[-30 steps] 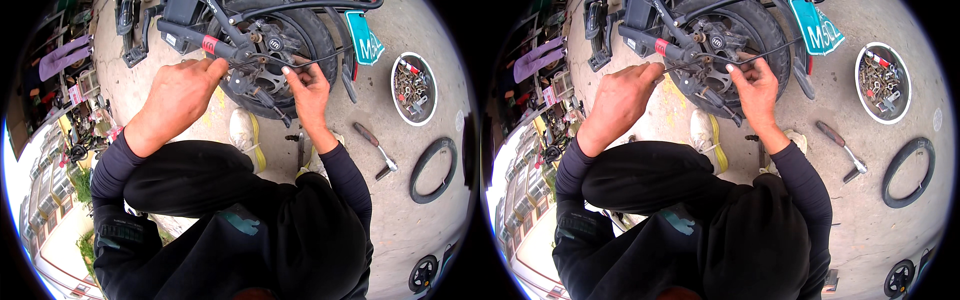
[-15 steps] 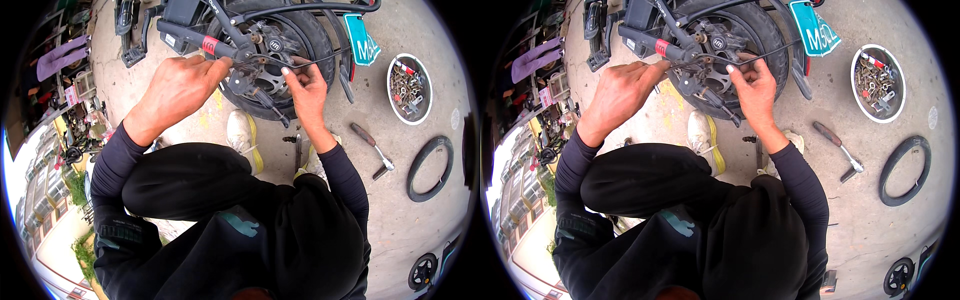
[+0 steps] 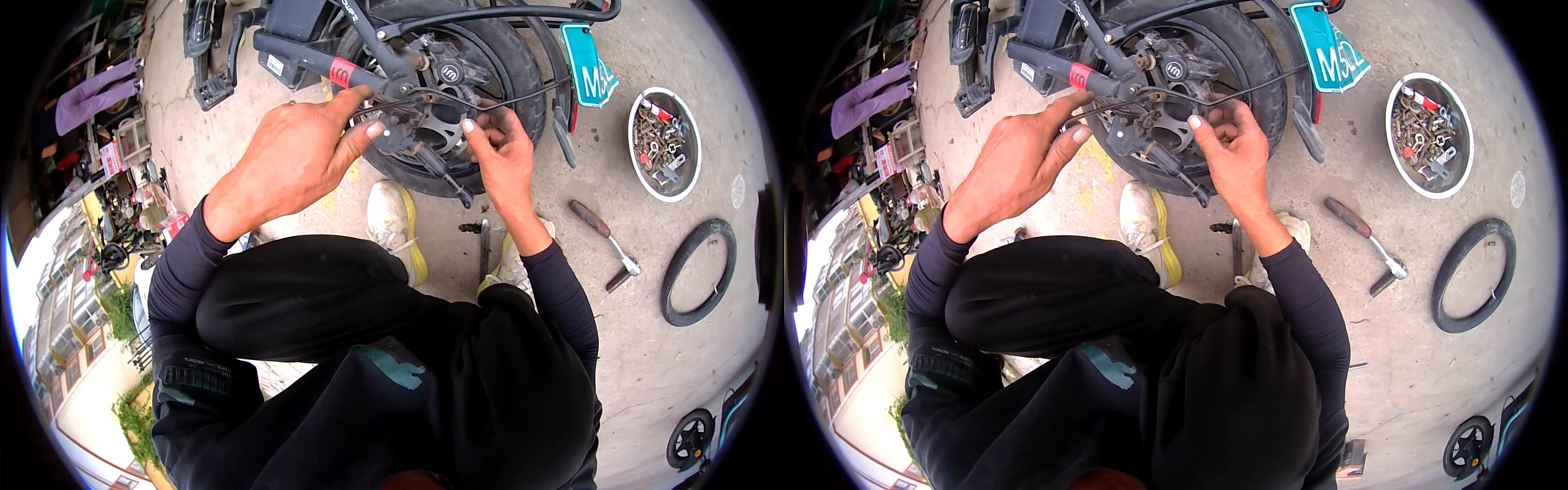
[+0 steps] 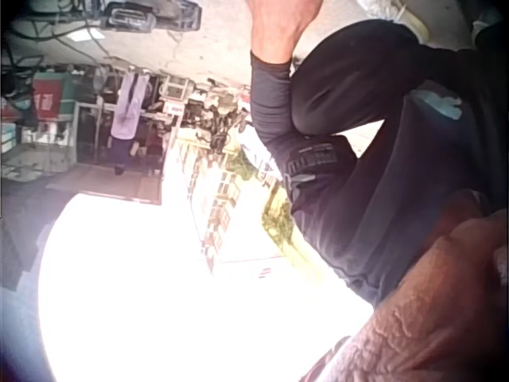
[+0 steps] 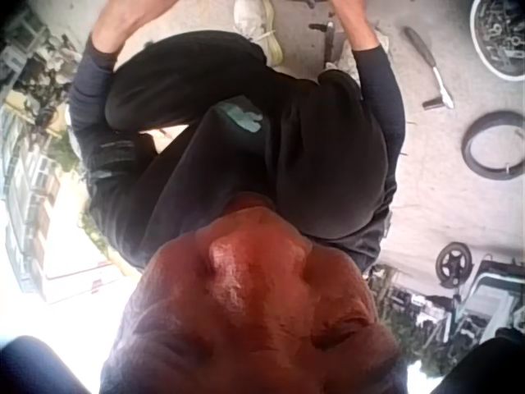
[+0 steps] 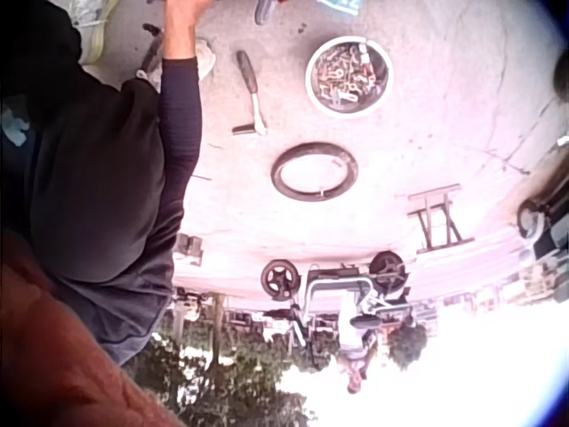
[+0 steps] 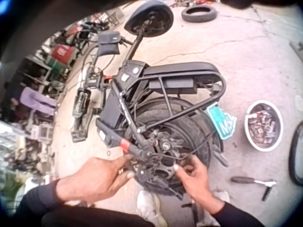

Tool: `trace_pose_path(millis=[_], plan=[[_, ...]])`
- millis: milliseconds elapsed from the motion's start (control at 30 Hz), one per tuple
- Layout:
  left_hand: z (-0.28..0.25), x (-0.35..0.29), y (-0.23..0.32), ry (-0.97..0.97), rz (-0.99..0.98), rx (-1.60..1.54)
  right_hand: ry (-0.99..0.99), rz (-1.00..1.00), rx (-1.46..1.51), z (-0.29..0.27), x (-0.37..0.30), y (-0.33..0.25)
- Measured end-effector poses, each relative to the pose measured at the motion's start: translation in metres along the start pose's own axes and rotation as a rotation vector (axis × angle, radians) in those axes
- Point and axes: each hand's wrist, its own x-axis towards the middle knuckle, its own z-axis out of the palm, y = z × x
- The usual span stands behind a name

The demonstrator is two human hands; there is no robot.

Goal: The person adjusts the rear brake cable and caliper on an electric bicycle using an Allen key and a screwdriver. They repeatedly tighten the cable anchor bolt and make small adjustments to the brake mechanism while the bike is inverted.

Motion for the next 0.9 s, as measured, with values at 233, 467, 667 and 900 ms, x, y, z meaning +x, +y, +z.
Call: trace_pose_path(millis=[233, 467, 667, 900], plan=[[0.014, -0.003, -0.020, 0.168, 0.215, 0.190, -0.030, -0.019, -0.008, 0.002, -0.001, 0.002], [-0.003, 0.004, -0.007, 0.219, 0.313, 0.539, -0.046, 0.007, -0.041, -0.003, -0.001, 0.001], [0.013, 0.006, -0.007, 0.246, 0.010, -0.136, -0.057, -0.019, -0.017, -0.002, -0.002, -0.001], [0.005, 0.008, 0.002, -0.100, -0.360, -0.574, -0.043, -0.053, -0.032, -0.003, -0.003, 0.000]])
